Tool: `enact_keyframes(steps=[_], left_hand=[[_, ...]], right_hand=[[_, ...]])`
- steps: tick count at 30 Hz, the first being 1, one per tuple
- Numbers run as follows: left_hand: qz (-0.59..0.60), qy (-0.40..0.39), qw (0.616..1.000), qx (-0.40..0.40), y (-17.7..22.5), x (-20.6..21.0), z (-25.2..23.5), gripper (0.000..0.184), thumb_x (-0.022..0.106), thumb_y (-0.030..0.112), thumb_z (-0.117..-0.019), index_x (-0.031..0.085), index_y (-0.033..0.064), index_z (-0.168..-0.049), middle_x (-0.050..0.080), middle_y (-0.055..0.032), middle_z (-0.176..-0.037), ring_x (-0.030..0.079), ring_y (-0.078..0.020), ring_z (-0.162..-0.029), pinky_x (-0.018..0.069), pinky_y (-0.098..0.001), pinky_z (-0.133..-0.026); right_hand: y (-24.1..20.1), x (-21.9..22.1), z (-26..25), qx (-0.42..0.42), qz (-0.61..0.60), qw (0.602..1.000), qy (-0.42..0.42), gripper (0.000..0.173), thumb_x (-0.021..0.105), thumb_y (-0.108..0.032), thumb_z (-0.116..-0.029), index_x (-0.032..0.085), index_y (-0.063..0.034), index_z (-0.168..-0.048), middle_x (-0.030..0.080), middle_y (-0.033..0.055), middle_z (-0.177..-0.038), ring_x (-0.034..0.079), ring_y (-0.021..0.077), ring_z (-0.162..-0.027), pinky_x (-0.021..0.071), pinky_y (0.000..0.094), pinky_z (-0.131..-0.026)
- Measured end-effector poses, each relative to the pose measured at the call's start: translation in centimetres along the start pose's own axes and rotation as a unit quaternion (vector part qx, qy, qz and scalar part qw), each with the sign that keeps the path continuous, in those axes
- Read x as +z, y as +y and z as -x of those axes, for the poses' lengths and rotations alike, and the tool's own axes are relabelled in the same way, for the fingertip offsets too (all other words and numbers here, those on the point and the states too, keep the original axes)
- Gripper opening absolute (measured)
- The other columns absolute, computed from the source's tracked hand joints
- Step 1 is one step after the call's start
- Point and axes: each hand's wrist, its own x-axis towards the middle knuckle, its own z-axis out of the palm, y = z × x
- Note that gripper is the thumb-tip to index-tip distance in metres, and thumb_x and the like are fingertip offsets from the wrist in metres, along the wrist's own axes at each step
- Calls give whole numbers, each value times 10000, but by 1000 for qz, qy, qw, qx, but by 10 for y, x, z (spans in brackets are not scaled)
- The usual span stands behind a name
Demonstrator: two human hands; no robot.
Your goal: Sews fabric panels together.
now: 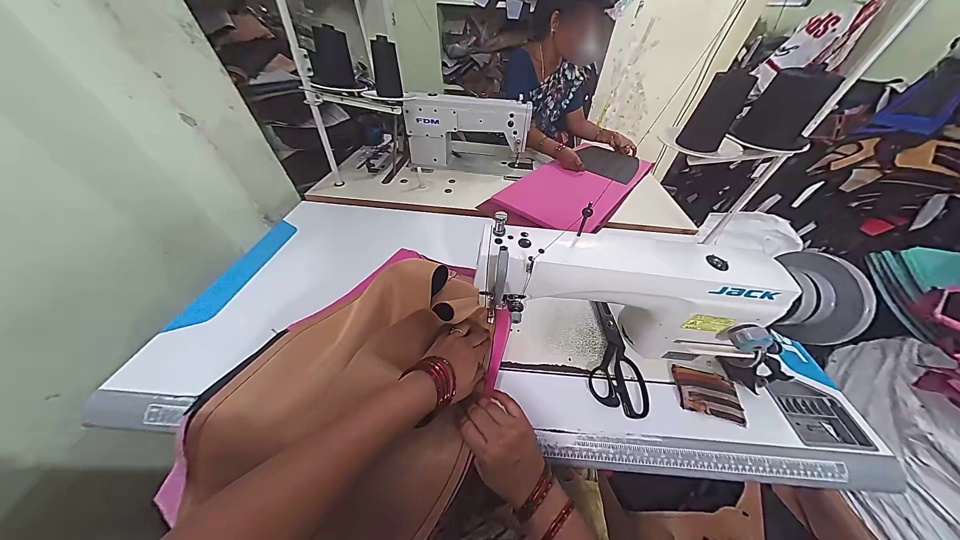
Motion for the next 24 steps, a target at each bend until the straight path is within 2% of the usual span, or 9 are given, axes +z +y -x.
enact_keyframes(steps=[4,7,10,13,16,22,24], left_hand=[[15,24,1000,-10,-4,-5,-12,551,500,310,-1081,407,59,-1563,289,-145,-1672,163,-400,-1567,210,-581,-1235],[36,59,997,-22,-4,-7,-12,494,538,302,-1062,515,69,-1498,329,-206,-1622,282,-422,-1509,272,-571,-1210],[38,67,997,-1,-1,-4,-3,406,463,232,-1087,585,18,-1410,452,-206,-1554,410,-404,-1453,336,-550,-1182],[30,37,998,-30,5,-1,2,426,415,240,-1106,541,43,-1462,431,-191,-1573,384,-397,-1472,332,-531,-1194],[29,28,998,-56,8,-7,-1,427,428,215,-1094,533,77,-1484,380,-200,-1596,315,-404,-1503,320,-541,-1195],[5,-4,996,-87,11,-24,-15,458,445,194,-1076,496,117,-1524,365,-227,-1591,324,-430,-1484,340,-593,-1155],[0,1,996,-85,9,-25,-20,453,463,199,-1067,514,118,-1510,388,-230,-1575,346,-436,-1470,354,-599,-1140]], right_hand=[[12,5,-5,15,-10,1000,0,174,588,-64,-871,738,-147,-842,764,-9,-866,746,162,-864,570,379,-930],[18,9,-7,22,-7,1000,-1,164,600,-60,-861,738,-146,-837,760,-9,-861,747,164,-861,579,383,-919],[23,8,-11,35,-8,999,-25,119,646,-44,-804,734,-123,-816,756,8,-842,753,186,-845,590,408,-898],[29,7,-15,47,-25,998,-47,89,687,-36,-768,734,-97,-813,747,29,-824,754,206,-836,590,429,-905],[36,6,-19,57,-33,996,-59,111,687,-9,-753,738,-85,-815,753,38,-830,761,209,-847,594,429,-903],[48,6,-26,99,-63,990,-82,151,676,56,-750,756,-39,-836,765,79,-844,773,244,-855,577,476,-956],[51,8,-28,114,-67,987,-89,161,665,68,-762,761,-31,-845,769,87,-857,775,251,-865,573,494,-961]])
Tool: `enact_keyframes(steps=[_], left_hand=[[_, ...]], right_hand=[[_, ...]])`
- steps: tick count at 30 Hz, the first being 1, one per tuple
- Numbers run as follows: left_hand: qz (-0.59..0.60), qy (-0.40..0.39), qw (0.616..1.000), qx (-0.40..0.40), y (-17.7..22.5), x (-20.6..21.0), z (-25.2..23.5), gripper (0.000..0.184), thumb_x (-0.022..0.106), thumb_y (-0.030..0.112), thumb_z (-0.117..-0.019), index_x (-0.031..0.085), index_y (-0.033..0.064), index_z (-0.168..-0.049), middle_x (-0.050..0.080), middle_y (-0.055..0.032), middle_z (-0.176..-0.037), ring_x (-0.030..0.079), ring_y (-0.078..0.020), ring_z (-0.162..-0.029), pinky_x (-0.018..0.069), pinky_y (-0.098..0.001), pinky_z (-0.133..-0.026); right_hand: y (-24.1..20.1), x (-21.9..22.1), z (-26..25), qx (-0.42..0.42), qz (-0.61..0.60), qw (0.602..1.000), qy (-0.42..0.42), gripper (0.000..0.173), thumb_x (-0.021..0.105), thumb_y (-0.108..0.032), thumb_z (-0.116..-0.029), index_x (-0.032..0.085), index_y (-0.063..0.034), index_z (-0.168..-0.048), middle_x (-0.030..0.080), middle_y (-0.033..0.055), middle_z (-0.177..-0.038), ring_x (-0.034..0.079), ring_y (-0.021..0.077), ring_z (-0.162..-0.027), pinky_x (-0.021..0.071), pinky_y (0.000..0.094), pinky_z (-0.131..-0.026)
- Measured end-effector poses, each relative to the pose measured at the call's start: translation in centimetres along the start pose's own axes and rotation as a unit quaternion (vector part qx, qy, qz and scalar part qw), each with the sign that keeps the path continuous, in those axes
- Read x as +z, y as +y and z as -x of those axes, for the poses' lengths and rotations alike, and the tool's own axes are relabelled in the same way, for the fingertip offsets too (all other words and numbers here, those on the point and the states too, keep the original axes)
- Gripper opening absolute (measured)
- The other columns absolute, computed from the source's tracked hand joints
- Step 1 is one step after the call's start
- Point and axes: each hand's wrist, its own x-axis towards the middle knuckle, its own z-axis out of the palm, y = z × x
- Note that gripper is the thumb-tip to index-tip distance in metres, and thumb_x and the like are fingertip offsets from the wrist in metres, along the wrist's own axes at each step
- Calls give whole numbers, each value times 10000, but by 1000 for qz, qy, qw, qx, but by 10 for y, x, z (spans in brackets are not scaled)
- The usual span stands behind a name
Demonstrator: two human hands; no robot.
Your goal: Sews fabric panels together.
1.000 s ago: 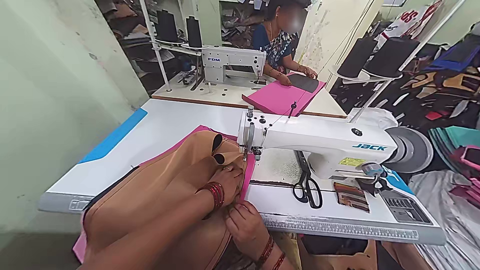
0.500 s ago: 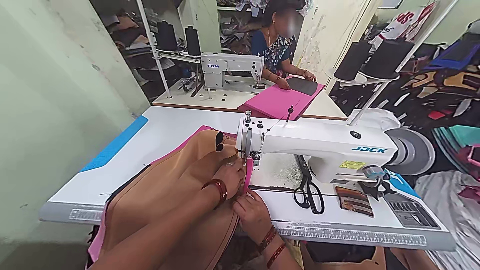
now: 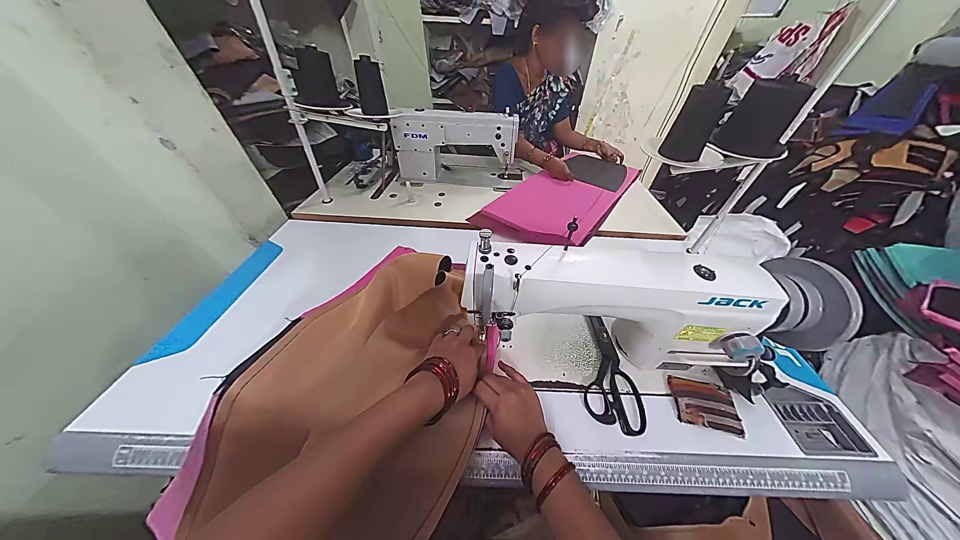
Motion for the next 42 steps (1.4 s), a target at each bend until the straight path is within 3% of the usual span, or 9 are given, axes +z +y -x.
enact_keyframes(steps=[7,10,13,17,21,28,33,39,42], left_hand=[[19,-8,1000,3,-10,-1,-2,450,465,163,-1053,530,67,-1488,461,-193,-1555,479,-429,-1394,404,-614,-1110],[55,27,997,57,-25,9,10,448,464,191,-1075,507,36,-1492,481,-181,-1556,435,-363,-1457,315,-536,-1200],[118,180,974,64,-46,39,43,482,560,201,-1043,519,-13,-1473,482,-220,-1547,399,-382,-1483,271,-532,-1231],[138,468,865,-115,-80,103,98,795,771,309,-826,491,-107,-1443,482,-408,-1430,458,-639,-1316,385,-766,-1013],[230,418,852,-214,-110,153,135,921,725,493,-844,430,-127,-1458,477,-468,-1358,445,-693,-1257,342,-800,-1004],[192,505,829,-145,-129,137,129,347,636,155,-980,635,-165,-1117,673,-370,-985,675,-569,-901,511,-726,-791],[219,350,899,-148,-165,89,128,550,761,185,-937,543,-96,-1355,615,-411,-1194,613,-617,-1082,438,-770,-908],[244,382,885,-105,-170,140,131,882,863,266,-778,455,-39,-1498,609,-353,-1316,598,-615,-1142,420,-794,-935],[236,368,887,-151,-164,144,131,912,848,289,-811,397,-9,-1545,630,-347,-1291,625,-626,-1082,436,-803,-878]], right_hand=[[5,-1,-12,45,-21,998,-33,207,637,103,-800,771,-6,-915,781,121,-956,770,289,-950,541,525,-1009],[1,2,-12,50,-16,998,-43,235,636,102,-816,778,-1,-974,781,137,-1040,758,304,-1021,543,520,-1007],[-2,9,-2,47,-13,998,-37,316,623,61,-867,768,-25,-1134,740,129,-1237,701,305,-1186,546,526,-1005],[-5,0,29,63,-55,996,-11,302,622,-102,-934,746,-41,-1202,708,113,-1310,678,301,-1221,547,505,-1004],[-14,-6,55,99,-70,990,71,283,554,-171,-964,771,-66,-1113,742,77,-1233,720,234,-1122,566,371,-978],[-37,-7,50,89,-115,984,102,269,556,-171,-965,780,-65,-1069,756,83,-1175,715,210,-1099,549,313,-988],[-49,-14,53,42,-59,994,83,264,554,-186,-969,776,-96,-1080,758,64,-1162,715,217,-1095,561,343,-964],[-66,12,62,-101,18,995,-6,464,624,-397,-950,631,-190,-1365,607,136,-1429,543,323,-1368,441,515,-1110],[-81,31,59,-150,52,986,-51,544,729,-171,-871,610,-208,-1401,572,157,-1467,512,384,-1391,417,623,-1096]])
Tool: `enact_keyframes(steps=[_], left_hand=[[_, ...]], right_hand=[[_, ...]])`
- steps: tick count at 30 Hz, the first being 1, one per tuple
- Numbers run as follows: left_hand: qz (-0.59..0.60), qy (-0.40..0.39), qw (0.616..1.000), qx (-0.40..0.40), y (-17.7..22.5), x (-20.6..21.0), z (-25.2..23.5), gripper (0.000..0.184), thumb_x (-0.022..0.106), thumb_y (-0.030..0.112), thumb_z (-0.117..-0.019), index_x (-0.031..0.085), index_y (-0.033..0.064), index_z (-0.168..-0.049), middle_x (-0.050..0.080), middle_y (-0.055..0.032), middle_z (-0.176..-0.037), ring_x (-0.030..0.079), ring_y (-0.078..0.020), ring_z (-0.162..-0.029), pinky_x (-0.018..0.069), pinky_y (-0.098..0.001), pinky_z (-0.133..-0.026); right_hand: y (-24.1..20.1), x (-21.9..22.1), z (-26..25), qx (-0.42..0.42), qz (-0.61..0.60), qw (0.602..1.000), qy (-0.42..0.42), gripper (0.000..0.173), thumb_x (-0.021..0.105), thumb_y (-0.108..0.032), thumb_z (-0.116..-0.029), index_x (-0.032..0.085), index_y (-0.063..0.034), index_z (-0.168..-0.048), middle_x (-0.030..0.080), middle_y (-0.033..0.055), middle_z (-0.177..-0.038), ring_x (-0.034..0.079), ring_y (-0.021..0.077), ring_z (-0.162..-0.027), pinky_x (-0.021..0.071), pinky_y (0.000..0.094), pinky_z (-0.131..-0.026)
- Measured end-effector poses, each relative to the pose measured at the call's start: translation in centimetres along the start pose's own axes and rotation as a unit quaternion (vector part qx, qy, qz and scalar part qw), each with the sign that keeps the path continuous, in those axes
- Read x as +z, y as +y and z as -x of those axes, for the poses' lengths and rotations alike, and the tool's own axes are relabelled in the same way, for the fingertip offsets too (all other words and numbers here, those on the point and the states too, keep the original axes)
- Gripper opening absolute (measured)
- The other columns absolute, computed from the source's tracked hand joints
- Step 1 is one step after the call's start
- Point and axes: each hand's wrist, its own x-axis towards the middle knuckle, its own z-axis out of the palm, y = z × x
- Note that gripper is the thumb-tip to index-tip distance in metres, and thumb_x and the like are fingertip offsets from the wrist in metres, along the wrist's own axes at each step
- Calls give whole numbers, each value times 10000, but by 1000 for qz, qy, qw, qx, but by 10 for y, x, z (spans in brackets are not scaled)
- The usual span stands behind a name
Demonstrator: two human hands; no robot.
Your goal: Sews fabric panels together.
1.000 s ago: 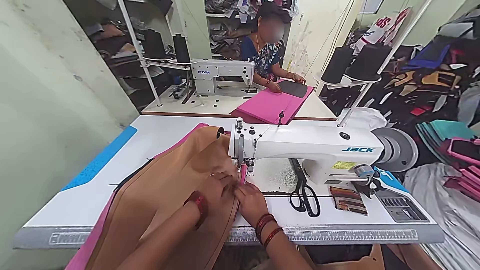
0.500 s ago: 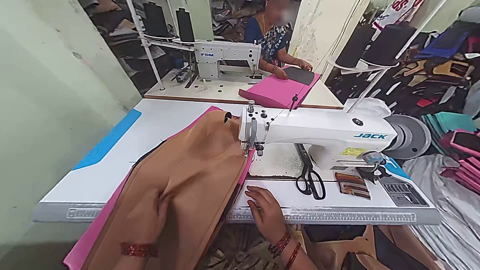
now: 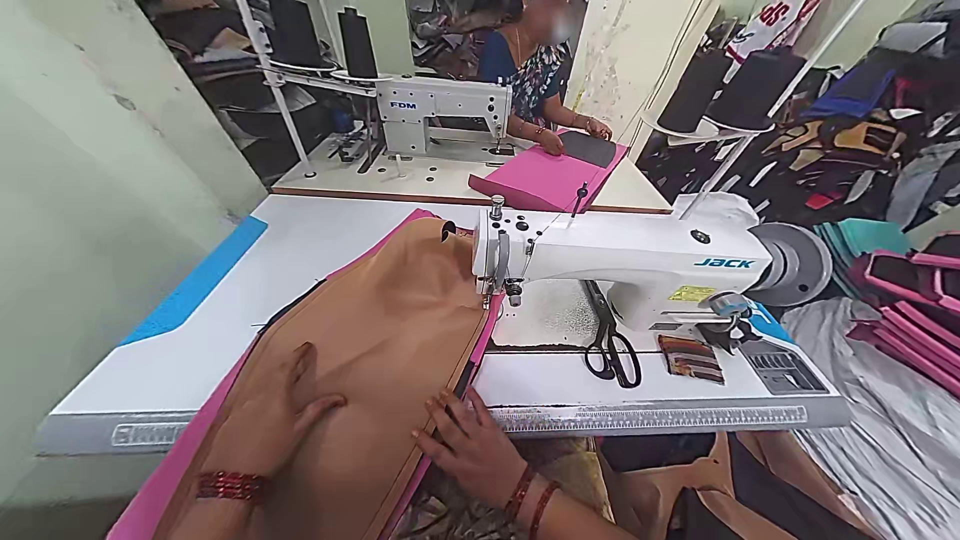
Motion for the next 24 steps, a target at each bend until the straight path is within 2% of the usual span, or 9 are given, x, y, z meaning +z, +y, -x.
enact_keyframes(steps=[3,5,6,8,11,13,15,20,24], left_hand=[[-60,3,997,-38,17,-7,-4,1066,908,256,-775,285,-13,-1596,605,-384,-1292,619,-625,-1089,458,-767,-901],[-120,34,992,-35,44,-15,-5,1061,921,166,-745,303,-12,-1589,483,-420,-1410,503,-643,-1250,393,-780,-976],[-156,43,987,1,59,-18,-6,941,865,114,-786,356,3,-1570,459,-406,-1449,462,-626,-1313,360,-785,-1007],[-184,36,969,162,82,-10,-15,728,774,58,-850,473,-7,-1509,473,-359,-1487,435,-585,-1382,309,-792,-1072],[-115,-93,907,395,111,20,-46,533,686,235,-941,592,23,-1421,502,-232,-1530,395,-488,-1458,272,-760,-1122],[-154,-277,843,434,130,29,-71,490,528,271,-1059,514,48,-1494,386,-181,-1627,255,-420,-1546,154,-696,-1208],[-167,-384,805,419,148,29,-96,472,494,277,-1088,496,59,-1506,394,-176,-1617,297,-396,-1530,201,-622,-1225],[-116,-433,815,367,180,15,-96,463,434,284,-1108,490,85,-1522,445,-197,-1570,407,-410,-1456,321,-589,-1171],[-29,-298,893,337,139,60,-51,521,456,364,-1081,481,106,-1534,400,-172,-1617,304,-402,-1528,189,-683,-1200]], right_hand=[[-10,14,-11,-21,104,994,22,410,667,-88,-889,682,-175,-1289,670,144,-1329,620,385,-1262,474,637,-1007],[-11,19,-20,-30,134,989,55,271,604,-109,-926,720,-165,-1165,728,115,-1191,668,362,-1169,478,621,-982],[-11,23,-25,-29,131,988,79,206,573,-120,-944,722,-179,-1075,746,82,-1111,689,335,-1120,492,595,-974],[-10,28,-31,-26,103,987,117,226,494,-147,-987,705,-213,-940,745,19,-1000,691,275,-1044,501,513,-952],[-7,19,-35,-27,47,989,137,257,472,-169,-984,703,-212,-881,733,-4,-930,688,232,-915,542,421,-867],[-6,-3,-42,-22,3,990,136,229,511,-131,-954,709,-165,-846,739,13,-885,700,223,-838,575,384,-798],[7,-41,-52,-2,-45,992,115,164,553,-82,-891,704,-104,-830,758,52,-877,735,242,-855,593,391,-786],[45,-108,-58,12,-115,991,72,174,540,-64,-865,713,-67,-873,746,65,-826,735,229,-763,592,372,-673],[27,-76,-28,10,-104,993,58,148,563,-42,-851,708,-68,-836,749,66,-834,748,224,-817,609,366,-739]])
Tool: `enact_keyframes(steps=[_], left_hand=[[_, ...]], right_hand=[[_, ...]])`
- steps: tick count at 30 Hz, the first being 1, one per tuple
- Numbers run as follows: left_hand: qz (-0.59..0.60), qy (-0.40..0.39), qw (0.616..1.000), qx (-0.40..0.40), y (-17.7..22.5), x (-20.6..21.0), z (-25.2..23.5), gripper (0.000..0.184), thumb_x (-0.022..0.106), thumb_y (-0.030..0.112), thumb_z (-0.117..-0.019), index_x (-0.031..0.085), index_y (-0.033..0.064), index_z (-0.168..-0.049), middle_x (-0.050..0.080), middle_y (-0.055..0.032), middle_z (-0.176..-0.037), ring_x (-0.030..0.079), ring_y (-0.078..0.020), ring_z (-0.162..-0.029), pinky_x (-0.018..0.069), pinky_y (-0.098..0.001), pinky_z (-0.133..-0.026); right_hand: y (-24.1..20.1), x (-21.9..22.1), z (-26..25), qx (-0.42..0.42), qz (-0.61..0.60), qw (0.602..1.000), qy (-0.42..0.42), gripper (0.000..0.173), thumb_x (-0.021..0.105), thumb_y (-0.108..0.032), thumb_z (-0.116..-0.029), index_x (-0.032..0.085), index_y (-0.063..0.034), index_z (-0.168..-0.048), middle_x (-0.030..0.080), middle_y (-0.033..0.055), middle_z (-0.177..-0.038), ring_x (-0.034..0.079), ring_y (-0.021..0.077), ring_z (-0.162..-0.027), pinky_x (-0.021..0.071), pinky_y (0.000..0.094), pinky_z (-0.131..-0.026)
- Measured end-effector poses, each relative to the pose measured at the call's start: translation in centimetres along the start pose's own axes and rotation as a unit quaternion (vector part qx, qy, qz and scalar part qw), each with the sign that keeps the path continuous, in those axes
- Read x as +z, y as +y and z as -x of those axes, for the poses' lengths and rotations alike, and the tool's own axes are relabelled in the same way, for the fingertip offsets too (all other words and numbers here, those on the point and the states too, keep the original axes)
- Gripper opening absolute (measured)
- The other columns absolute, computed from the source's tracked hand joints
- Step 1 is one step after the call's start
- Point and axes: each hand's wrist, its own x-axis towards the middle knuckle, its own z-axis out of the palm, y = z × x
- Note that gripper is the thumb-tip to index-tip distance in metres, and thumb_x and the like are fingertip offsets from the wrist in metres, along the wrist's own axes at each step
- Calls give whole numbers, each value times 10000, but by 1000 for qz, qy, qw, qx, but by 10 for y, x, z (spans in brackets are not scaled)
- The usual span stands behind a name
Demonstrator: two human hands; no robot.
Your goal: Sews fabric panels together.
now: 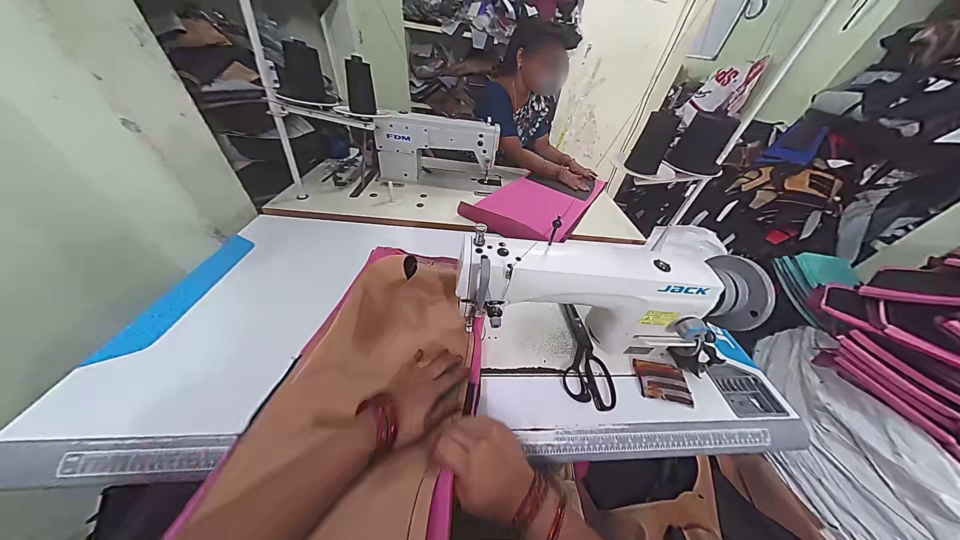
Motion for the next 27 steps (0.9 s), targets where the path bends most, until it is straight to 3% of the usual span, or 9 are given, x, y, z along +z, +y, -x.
enact_keyframes(steps=[2,3,5,7,11,15,21,27], left_hand=[[-37,87,995,-14,0,33,9,552,440,435,-1063,512,133,-1520,401,-104,-1636,293,-353,-1547,176,-663,-1220],[-67,109,992,-22,3,39,10,545,433,447,-1058,532,150,-1505,417,-87,-1628,319,-350,-1537,211,-665,-1210],[-73,105,991,-35,9,40,9,528,446,431,-1061,529,162,-1507,405,-87,-1635,309,-359,-1539,203,-675,-1207],[-69,107,991,-25,9,41,8,520,461,424,-1058,538,158,-1498,420,-106,-1623,324,-381,-1529,219,-692,-1194],[-59,116,991,-9,5,38,7,498,478,366,-1052,548,127,-1483,450,-137,-1597,347,-409,-1511,234,-715,-1171],[-64,80,994,-26,8,33,5,515,442,311,-1064,470,108,-1537,399,-125,-1631,308,-393,-1531,212,-702,-1181],[-76,-42,994,-69,37,-6,6,542,358,280,-1103,328,89,-1609,267,-74,-1700,232,-377,-1561,210,-650,-1191],[-71,-56,993,-81,33,-10,-7,527,415,254,-1074,390,103,-1578,316,-61,-1681,257,-388,-1549,237,-668,-1170]], right_hand=[[-3,26,27,-6,28,999,33,155,554,-44,-857,693,-93,-811,759,49,-852,751,204,-876,601,337,-827],[-3,34,39,-2,32,998,45,168,547,-39,-869,700,-97,-831,771,48,-894,750,202,-944,585,329,-906],[-2,37,55,-2,30,998,46,208,537,-20,-879,732,-84,-911,782,66,-994,736,225,-1050,548,343,-1001],[0,33,63,-14,29,999,28,249,531,-22,-906,745,-74,-1022,777,86,-1087,723,246,-1110,535,366,-1032],[8,43,60,25,116,991,67,270,525,-41,-921,751,-90,-1061,759,84,-1104,712,241,-1086,544,357,-1002],[6,55,54,66,188,976,89,252,532,-42,-938,769,-88,-1008,767,73,-1076,723,220,-1063,551,336,-985],[7,51,51,54,204,973,88,280,508,-44,-932,779,-113,-947,780,35,-1042,723,205,-1050,551,333,-947],[11,48,44,59,207,973,85,280,503,-51,-933,771,-131,-914,783,26,-1050,726,193,-1059,552,351,-941]])
